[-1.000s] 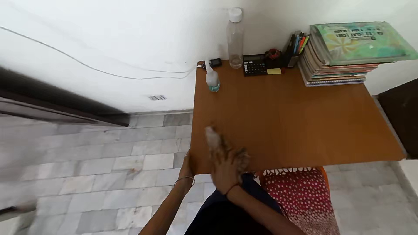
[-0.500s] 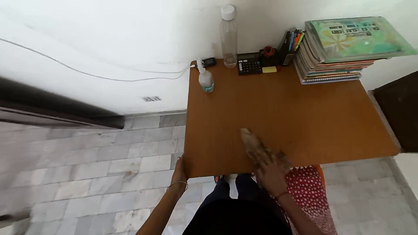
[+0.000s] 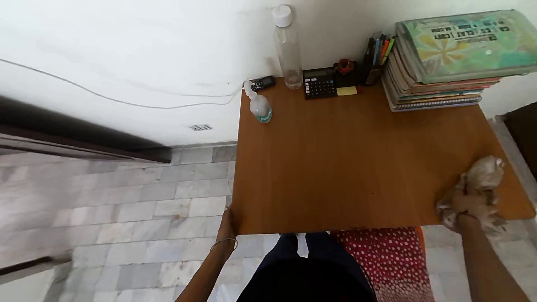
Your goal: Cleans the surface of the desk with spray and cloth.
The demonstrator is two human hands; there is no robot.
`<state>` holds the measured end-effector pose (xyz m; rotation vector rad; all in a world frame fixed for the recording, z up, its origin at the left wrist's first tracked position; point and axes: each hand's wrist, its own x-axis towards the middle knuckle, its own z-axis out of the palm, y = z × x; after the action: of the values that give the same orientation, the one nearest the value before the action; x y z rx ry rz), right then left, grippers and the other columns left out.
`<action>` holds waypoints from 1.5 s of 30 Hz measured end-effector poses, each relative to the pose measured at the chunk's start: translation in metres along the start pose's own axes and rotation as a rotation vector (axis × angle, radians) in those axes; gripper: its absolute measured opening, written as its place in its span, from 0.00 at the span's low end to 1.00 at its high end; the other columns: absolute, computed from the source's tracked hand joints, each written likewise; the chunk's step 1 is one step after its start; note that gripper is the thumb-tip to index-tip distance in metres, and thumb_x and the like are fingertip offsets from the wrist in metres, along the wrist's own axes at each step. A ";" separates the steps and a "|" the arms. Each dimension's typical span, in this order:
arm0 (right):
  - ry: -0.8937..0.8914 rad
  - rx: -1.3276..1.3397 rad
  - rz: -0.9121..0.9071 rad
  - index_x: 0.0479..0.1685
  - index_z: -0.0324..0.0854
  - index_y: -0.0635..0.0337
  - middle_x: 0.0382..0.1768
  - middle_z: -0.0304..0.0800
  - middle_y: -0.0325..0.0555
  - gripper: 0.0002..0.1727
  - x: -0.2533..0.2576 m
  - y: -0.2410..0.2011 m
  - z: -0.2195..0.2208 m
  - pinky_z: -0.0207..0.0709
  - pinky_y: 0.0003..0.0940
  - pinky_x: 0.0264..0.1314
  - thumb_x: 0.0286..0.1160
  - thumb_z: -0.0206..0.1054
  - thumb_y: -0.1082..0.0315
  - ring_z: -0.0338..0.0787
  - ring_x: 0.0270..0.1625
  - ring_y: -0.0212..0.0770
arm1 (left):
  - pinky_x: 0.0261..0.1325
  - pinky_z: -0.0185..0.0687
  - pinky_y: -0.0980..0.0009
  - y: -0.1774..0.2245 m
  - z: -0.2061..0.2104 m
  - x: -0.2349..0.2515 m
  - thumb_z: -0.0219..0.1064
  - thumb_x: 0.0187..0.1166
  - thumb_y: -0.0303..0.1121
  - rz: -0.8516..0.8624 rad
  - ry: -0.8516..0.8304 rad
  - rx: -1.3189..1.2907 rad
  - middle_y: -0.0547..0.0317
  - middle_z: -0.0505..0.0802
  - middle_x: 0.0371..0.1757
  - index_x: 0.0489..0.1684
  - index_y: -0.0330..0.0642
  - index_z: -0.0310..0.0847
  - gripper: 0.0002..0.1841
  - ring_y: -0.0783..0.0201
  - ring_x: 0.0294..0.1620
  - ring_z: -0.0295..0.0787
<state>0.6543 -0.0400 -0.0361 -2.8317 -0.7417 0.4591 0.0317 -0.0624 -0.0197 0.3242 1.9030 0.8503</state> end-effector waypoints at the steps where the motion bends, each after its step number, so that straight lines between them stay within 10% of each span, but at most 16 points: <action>1: 0.013 -0.018 -0.009 0.89 0.66 0.54 0.89 0.58 0.65 0.31 -0.010 -0.009 0.008 0.46 0.82 0.80 0.93 0.47 0.50 0.52 0.90 0.76 | 0.78 0.67 0.48 -0.001 -0.001 0.001 0.28 0.95 0.51 0.000 -0.002 -0.003 0.41 0.71 0.84 0.89 0.42 0.58 0.32 0.50 0.82 0.70; 10: -0.347 -0.210 -0.645 0.90 0.66 0.48 0.91 0.58 0.58 0.32 -0.243 -0.153 0.075 0.45 0.83 0.80 0.84 0.58 0.57 0.48 0.91 0.77 | 0.80 0.66 0.48 0.000 -0.008 0.001 0.29 0.96 0.49 -0.034 -0.068 -0.061 0.39 0.72 0.84 0.88 0.39 0.58 0.31 0.48 0.82 0.69; 15: -0.652 -0.111 -1.424 0.81 0.78 0.46 0.83 0.74 0.52 0.32 -0.368 -0.174 0.127 0.57 0.81 0.77 0.72 0.67 0.69 0.63 0.87 0.74 | 0.81 0.64 0.49 -0.005 -0.010 0.005 0.26 0.95 0.49 -0.024 -0.073 -0.118 0.40 0.70 0.85 0.89 0.39 0.56 0.33 0.49 0.84 0.68; 22: -1.009 -0.283 -1.784 0.84 0.73 0.50 0.89 0.63 0.56 0.30 -0.376 -0.198 0.128 0.49 0.75 0.85 0.80 0.63 0.70 0.54 0.92 0.71 | 0.62 0.76 0.50 -0.005 -0.001 0.001 0.29 0.95 0.52 -0.014 0.075 -0.265 0.35 0.79 0.71 0.84 0.37 0.59 0.32 0.49 0.64 0.79; 26: -0.888 -0.178 -1.597 0.82 0.77 0.45 0.87 0.68 0.52 0.28 -0.325 -0.172 0.114 0.51 0.74 0.85 0.81 0.61 0.67 0.58 0.90 0.70 | 0.77 0.64 0.43 -0.002 0.001 -0.005 0.26 0.95 0.52 -0.018 0.064 -0.197 0.34 0.68 0.86 0.92 0.38 0.48 0.34 0.42 0.82 0.67; 32: -0.373 -0.102 -1.179 0.79 0.81 0.39 0.87 0.67 0.57 0.26 -0.165 -0.092 0.071 0.57 0.69 0.86 0.79 0.61 0.62 0.65 0.88 0.68 | 0.78 0.64 0.44 -0.007 0.004 0.003 0.27 0.94 0.54 0.025 0.076 -0.126 0.34 0.74 0.81 0.87 0.36 0.59 0.36 0.44 0.80 0.70; 38: 0.037 -0.009 -0.484 0.79 0.79 0.53 0.89 0.55 0.72 0.28 0.028 -0.011 0.013 0.52 0.74 0.85 0.82 0.66 0.54 0.57 0.88 0.76 | 0.75 0.67 0.42 -0.011 0.007 0.011 0.31 0.91 0.61 -0.054 0.124 -0.119 0.37 0.77 0.79 0.82 0.37 0.67 0.39 0.44 0.78 0.73; 45: 0.179 0.137 0.020 0.93 0.57 0.51 0.93 0.42 0.69 0.48 0.012 -0.020 0.019 0.46 0.76 0.86 0.75 0.66 0.36 0.46 0.92 0.73 | 0.84 0.55 0.40 0.011 0.016 0.005 0.33 0.96 0.51 -0.070 0.156 0.221 0.30 0.66 0.86 0.87 0.32 0.57 0.34 0.39 0.88 0.60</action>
<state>0.6488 -0.0150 -0.0516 -2.7101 -0.6223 0.2440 0.0419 -0.0450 -0.0200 0.3305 2.1468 0.6348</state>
